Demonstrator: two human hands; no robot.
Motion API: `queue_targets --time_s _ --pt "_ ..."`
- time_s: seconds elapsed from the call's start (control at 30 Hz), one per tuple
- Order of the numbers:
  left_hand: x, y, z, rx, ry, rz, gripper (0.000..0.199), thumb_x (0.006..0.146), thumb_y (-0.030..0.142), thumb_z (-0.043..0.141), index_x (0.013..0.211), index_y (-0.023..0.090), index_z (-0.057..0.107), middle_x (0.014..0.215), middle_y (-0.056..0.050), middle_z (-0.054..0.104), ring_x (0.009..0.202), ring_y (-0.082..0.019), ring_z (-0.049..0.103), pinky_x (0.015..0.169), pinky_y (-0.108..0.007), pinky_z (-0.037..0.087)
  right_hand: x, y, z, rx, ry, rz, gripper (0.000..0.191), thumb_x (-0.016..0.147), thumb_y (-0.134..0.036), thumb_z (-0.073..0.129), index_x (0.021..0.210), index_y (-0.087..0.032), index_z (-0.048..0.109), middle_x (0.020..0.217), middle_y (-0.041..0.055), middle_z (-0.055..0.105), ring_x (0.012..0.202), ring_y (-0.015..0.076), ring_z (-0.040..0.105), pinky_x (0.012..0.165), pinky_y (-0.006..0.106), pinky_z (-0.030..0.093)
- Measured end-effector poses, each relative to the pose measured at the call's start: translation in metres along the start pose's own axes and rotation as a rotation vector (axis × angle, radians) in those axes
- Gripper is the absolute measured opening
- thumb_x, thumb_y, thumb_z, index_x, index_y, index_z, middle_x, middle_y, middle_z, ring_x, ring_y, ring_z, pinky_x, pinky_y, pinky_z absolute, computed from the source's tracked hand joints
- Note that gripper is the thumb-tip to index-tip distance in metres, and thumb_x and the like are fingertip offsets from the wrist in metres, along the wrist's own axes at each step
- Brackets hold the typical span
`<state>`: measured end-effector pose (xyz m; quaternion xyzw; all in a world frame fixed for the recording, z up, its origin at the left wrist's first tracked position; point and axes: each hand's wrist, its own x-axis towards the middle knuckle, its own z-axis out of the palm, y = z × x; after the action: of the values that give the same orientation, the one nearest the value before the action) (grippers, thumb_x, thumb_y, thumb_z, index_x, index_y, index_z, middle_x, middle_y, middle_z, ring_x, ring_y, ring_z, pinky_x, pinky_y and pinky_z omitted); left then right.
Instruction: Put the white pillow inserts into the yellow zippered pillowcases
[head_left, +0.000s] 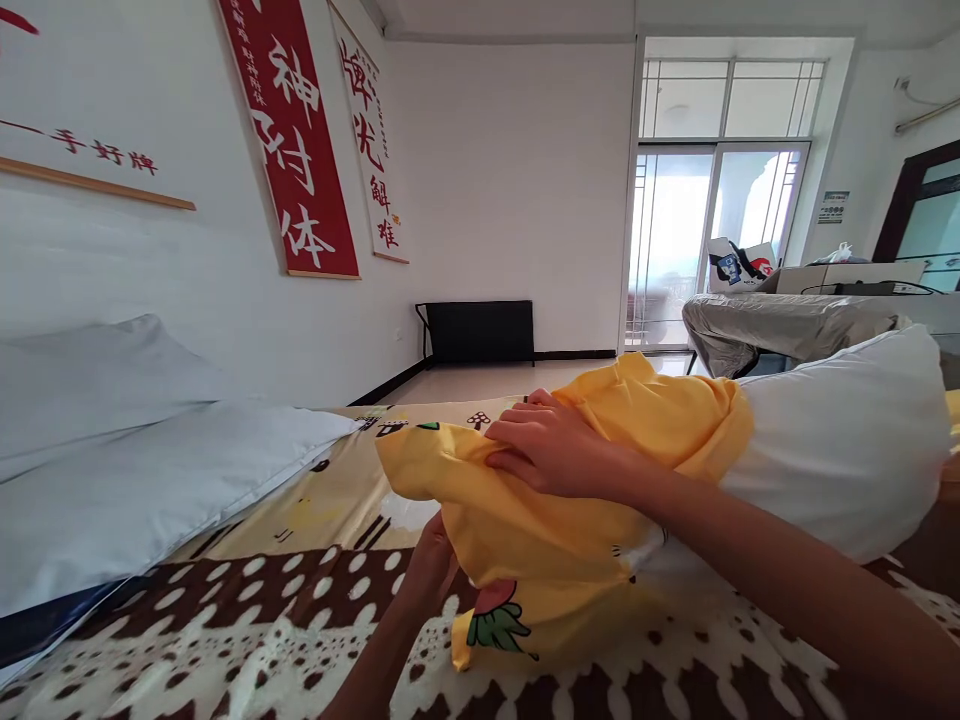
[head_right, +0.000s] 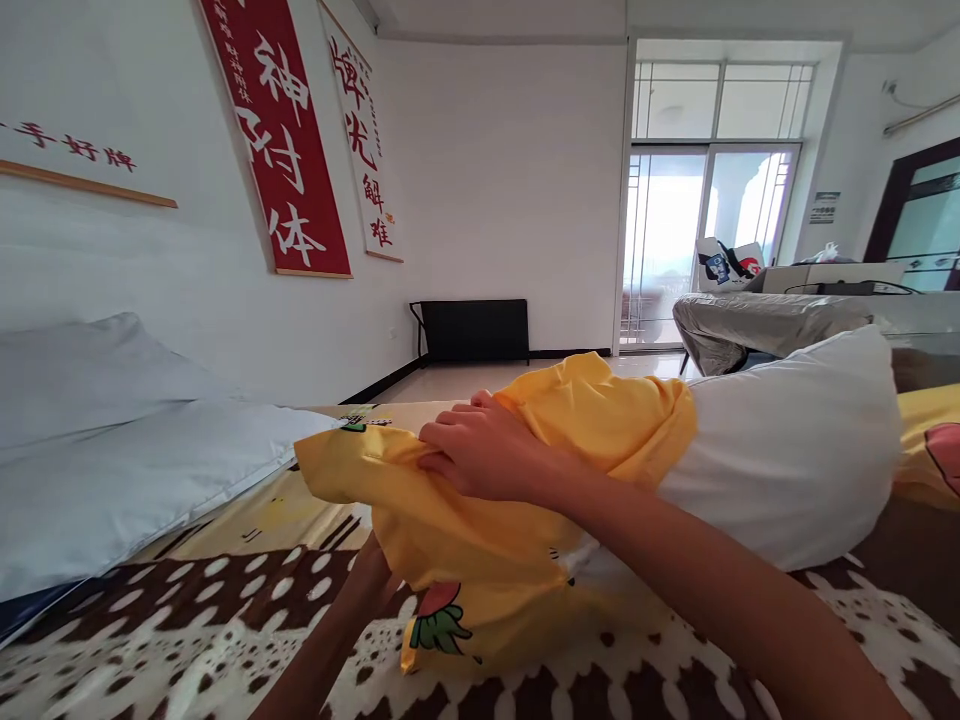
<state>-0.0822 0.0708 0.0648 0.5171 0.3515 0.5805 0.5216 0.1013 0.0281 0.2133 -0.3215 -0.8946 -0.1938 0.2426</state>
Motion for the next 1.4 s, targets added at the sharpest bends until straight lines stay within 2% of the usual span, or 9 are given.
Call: queue_targets --time_s 0.3,0.53,0.67,0.77,0.9,0.97,1.1,1.27,1.4 --pt "0.007 -0.015 -0.013 0.077 -0.050 -0.061 0.036 0.046 0.037 0.078 0.072 0.016 0.064 0.072 -0.008 0.068 0.066 -0.023 0.061 0.058 -0.033 0.052 0.002 -0.002 0.004 0.021 0.041 0.252 0.031 0.093 -0.025 0.045 0.064 -0.017 0.050 0.067 0.0001 0.061 0.060 0.0107 0.047 0.068 0.028 0.026" --pt "-0.010 -0.001 0.000 -0.008 0.282 0.441 0.034 0.071 0.053 0.059 0.085 0.021 0.055 0.084 -0.001 0.056 0.081 -0.016 0.053 0.072 -0.025 0.047 0.004 0.000 -0.002 -0.019 0.047 0.220 0.027 0.094 -0.028 0.043 0.071 -0.017 0.051 0.074 0.0020 0.061 0.065 0.0137 0.049 0.066 0.027 0.027" --pt "-0.028 0.009 0.010 0.318 0.208 0.610 0.028 0.068 0.042 0.069 0.082 0.018 0.064 0.092 -0.006 0.054 0.085 -0.019 0.054 0.065 -0.025 0.047 0.002 0.002 -0.002 -0.031 0.079 0.183 0.026 0.095 -0.030 0.040 0.073 -0.019 0.049 0.073 0.0013 0.061 0.063 0.0137 0.047 0.065 0.027 0.026" --pt "-0.029 0.002 0.011 0.426 0.212 0.494 0.027 0.073 0.041 0.066 0.065 0.016 0.062 0.082 -0.006 0.053 0.071 -0.017 0.054 0.053 -0.024 0.044 -0.001 0.004 -0.005 -0.032 0.087 0.229 0.027 0.097 -0.034 0.037 0.078 -0.020 0.051 0.070 0.0009 0.060 0.061 0.0145 0.046 0.062 0.027 0.025" --pt "-0.021 -0.007 0.008 0.276 0.097 0.133 0.034 0.077 0.050 0.061 0.088 0.017 0.060 0.063 0.002 0.048 0.039 -0.008 0.039 0.033 -0.021 0.027 -0.005 0.005 -0.014 0.004 0.033 0.296 0.031 0.097 -0.041 0.036 0.081 -0.020 0.054 0.070 0.0010 0.061 0.062 0.0145 0.048 0.058 0.026 0.021" --pt "-0.020 0.002 0.010 0.248 0.088 0.203 0.035 0.072 0.045 0.067 0.092 0.018 0.057 0.073 0.000 0.055 0.048 -0.010 0.049 0.039 -0.020 0.037 -0.005 0.004 -0.016 0.016 0.026 0.280 0.031 0.096 -0.042 0.039 0.081 -0.020 0.054 0.071 0.0006 0.062 0.063 0.0140 0.049 0.058 0.026 0.020" --pt "-0.030 0.046 0.025 0.066 0.179 0.544 0.048 0.062 0.034 0.077 0.102 0.022 0.053 0.107 -0.003 0.059 0.099 -0.019 0.058 0.079 -0.023 0.050 -0.002 -0.002 -0.016 0.008 0.065 0.178 0.024 0.096 -0.038 0.042 0.085 -0.021 0.055 0.072 -0.0014 0.062 0.065 0.0128 0.050 0.061 0.026 0.022" --pt "-0.029 0.086 0.037 0.271 0.441 0.401 0.042 0.056 0.046 0.077 0.082 0.015 0.063 0.072 -0.002 0.063 0.065 -0.015 0.057 0.051 -0.020 0.045 -0.002 -0.009 -0.007 -0.103 0.173 0.004 0.024 0.098 -0.029 0.037 0.085 -0.019 0.054 0.073 -0.0029 0.061 0.062 0.0111 0.045 0.066 0.028 0.025" --pt "-0.018 0.089 0.038 0.240 0.311 0.331 0.037 0.056 0.045 0.076 0.073 0.014 0.066 0.069 -0.003 0.065 0.061 -0.016 0.058 0.048 -0.022 0.046 -0.005 -0.006 -0.010 -0.189 0.164 -0.085 0.025 0.099 -0.022 0.034 0.088 -0.019 0.057 0.076 -0.0009 0.061 0.067 0.0118 0.046 0.073 0.029 0.026"
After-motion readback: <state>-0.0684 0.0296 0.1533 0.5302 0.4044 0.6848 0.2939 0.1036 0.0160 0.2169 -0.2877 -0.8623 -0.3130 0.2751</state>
